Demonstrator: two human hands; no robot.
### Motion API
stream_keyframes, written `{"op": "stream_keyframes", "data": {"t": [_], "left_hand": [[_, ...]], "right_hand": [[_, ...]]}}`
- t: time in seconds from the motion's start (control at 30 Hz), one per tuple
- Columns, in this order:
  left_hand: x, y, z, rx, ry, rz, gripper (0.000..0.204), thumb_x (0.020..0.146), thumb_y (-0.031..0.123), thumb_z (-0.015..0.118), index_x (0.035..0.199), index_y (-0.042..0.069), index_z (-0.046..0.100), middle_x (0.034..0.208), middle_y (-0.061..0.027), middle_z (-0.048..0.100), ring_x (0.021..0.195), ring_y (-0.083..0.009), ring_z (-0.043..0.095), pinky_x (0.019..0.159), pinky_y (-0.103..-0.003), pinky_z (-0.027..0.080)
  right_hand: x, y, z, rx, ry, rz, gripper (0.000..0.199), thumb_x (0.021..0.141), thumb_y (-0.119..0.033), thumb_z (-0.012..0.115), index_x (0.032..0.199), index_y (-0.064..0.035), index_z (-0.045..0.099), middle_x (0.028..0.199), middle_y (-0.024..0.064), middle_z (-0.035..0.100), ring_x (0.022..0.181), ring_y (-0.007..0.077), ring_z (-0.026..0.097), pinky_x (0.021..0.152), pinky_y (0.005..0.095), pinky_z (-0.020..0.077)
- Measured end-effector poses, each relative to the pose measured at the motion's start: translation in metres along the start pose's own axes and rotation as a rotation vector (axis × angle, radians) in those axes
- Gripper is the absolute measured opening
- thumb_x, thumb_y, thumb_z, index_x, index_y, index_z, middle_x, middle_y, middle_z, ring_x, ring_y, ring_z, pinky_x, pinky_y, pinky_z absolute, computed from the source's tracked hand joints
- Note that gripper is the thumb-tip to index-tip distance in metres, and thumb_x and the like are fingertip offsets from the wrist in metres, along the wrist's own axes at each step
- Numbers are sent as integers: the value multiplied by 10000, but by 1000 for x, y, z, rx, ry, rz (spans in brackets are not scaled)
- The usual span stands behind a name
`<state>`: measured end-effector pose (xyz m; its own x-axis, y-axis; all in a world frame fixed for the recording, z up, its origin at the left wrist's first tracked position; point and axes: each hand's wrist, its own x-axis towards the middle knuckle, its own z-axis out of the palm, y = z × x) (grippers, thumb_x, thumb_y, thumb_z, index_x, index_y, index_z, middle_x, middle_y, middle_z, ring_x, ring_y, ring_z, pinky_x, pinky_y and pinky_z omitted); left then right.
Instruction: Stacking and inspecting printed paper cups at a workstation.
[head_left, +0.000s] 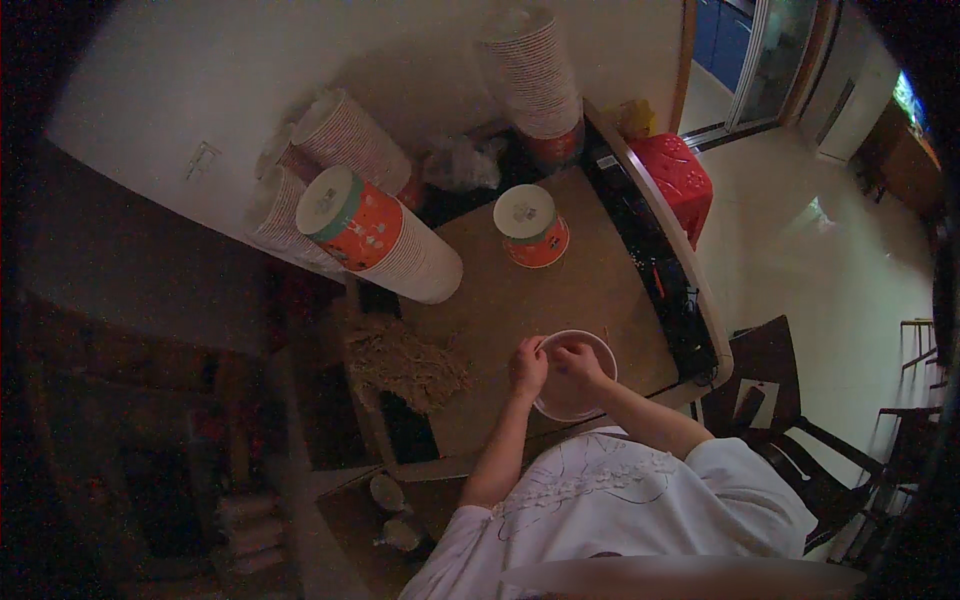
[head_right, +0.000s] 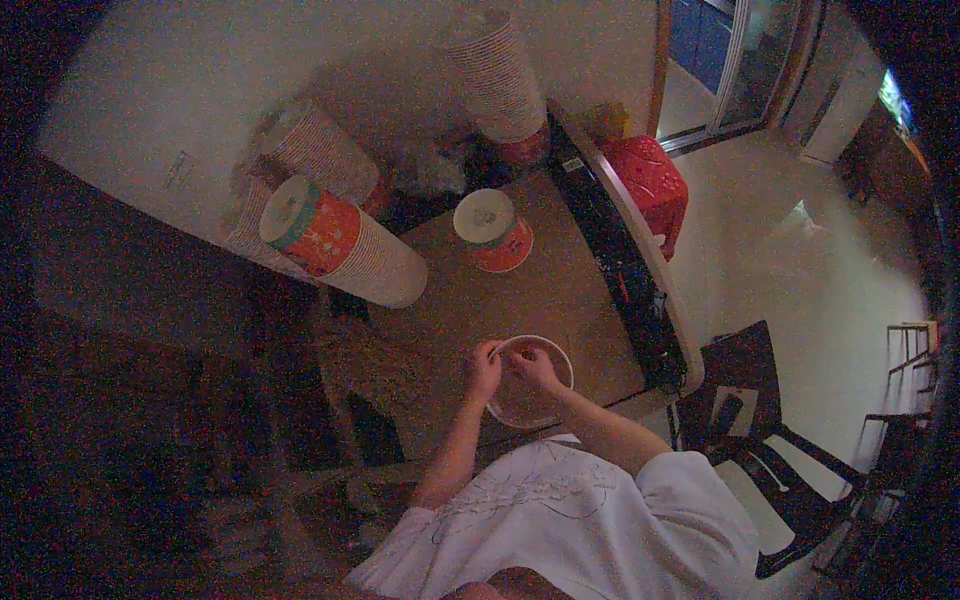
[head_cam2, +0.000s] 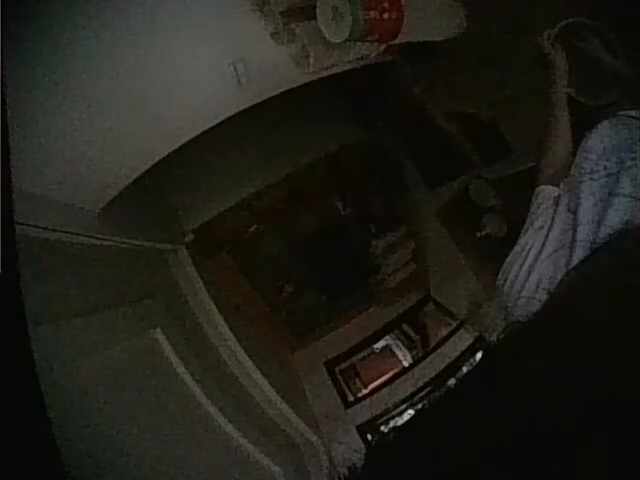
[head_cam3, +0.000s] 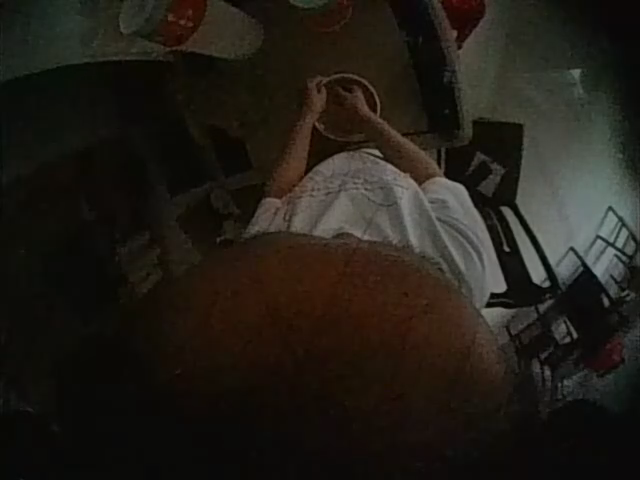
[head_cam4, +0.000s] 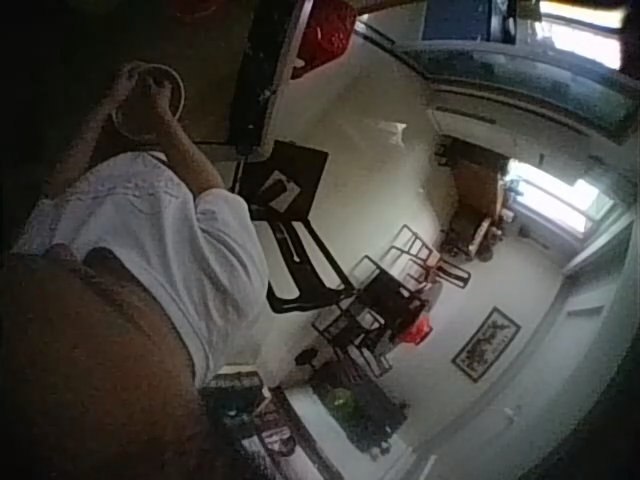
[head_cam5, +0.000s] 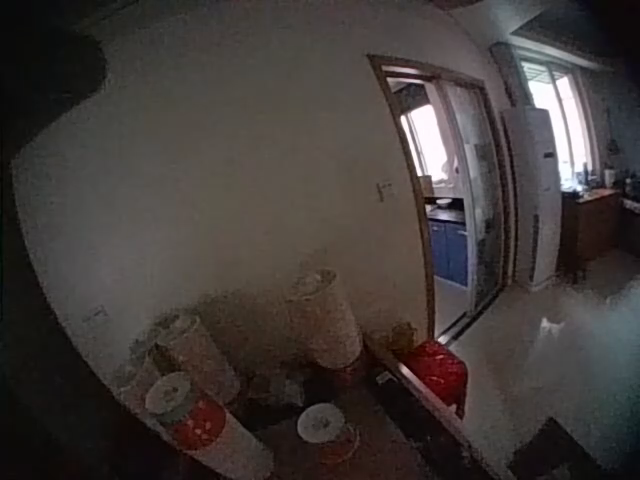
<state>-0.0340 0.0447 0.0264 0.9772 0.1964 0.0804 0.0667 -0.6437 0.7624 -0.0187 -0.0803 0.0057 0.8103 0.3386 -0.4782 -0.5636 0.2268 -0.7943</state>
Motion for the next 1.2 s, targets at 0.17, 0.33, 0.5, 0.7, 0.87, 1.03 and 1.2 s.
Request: {"op": "stream_keyframes", "data": {"t": [0.17, 0.33, 0.5, 0.7, 0.87, 1.03, 1.2], "left_hand": [[0, -10, 10, -2, 71, 57, 139, 746, 118, 515, 852, 44, 567, 813, -113, 570, 751, -243, 556, 648, -324, 440], [14, -16, -3, -573, -92, -406, 209, 802, 202, 519, 857, 11, 584, 722, -31, 586, 647, -75, 518, 593, -226, 427], [28, 4, -18, -606, -184, -392, 169, 793, 151, 521, 878, 21, 588, 741, -21, 587, 667, -90, 532, 609, -223, 435], [28, 14, -28, -517, -222, -331, 146, 780, 109, 524, 882, 30, 592, 761, -36, 598, 689, -95, 544, 624, -225, 441], [24, 15, -28, -374, -241, -253, 145, 774, 110, 526, 871, 35, 604, 785, -46, 610, 696, -104, 555, 625, -232, 443], [23, 18, -28, -373, -231, -280, 156, 772, 123, 525, 871, 37, 611, 788, -54, 617, 702, -109, 562, 634, -237, 445], [23, 12, -25, -373, -234, -267, 159, 771, 121, 522, 869, 31, 610, 780, -55, 617, 703, -107, 563, 633, -238, 445]], "right_hand": [[6, 3, -5, -26, -51, -71, 167, 778, -151, 529, 899, -39, 556, 799, 1, 556, 684, 74, 495, 561, 209, 395], [3, 6, -5, -42, -23, -50, 178, 772, -166, 536, 896, -40, 556, 787, -2, 554, 650, 69, 488, 529, 196, 387], [2, 1, -6, -173, 38, -21, 187, 760, -178, 549, 889, -43, 556, 750, -9, 538, 576, 63, 463, 453, 194, 369], [-5, -3, -1, -208, 83, 27, 163, 757, -190, 549, 869, -72, 567, 674, -23, 512, 520, 68, 427, 401, 209, 338], [-6, -1, -3, 8, 37, 108, 143, 763, -160, 527, 873, -73, 557, 659, -22, 502, 512, 69, 424, 400, 214, 336], [-6, 6, -1, 118, 45, 72, 192, 773, -159, 515, 940, -69, 540, 698, -27, 504, 532, 62, 429, 416, 200, 332], [-10, -1, 1, 102, 39, 98, 217, 779, -164, 503, 973, -69, 526, 709, -38, 485, 536, 50, 414, 418, 188, 319]]}}
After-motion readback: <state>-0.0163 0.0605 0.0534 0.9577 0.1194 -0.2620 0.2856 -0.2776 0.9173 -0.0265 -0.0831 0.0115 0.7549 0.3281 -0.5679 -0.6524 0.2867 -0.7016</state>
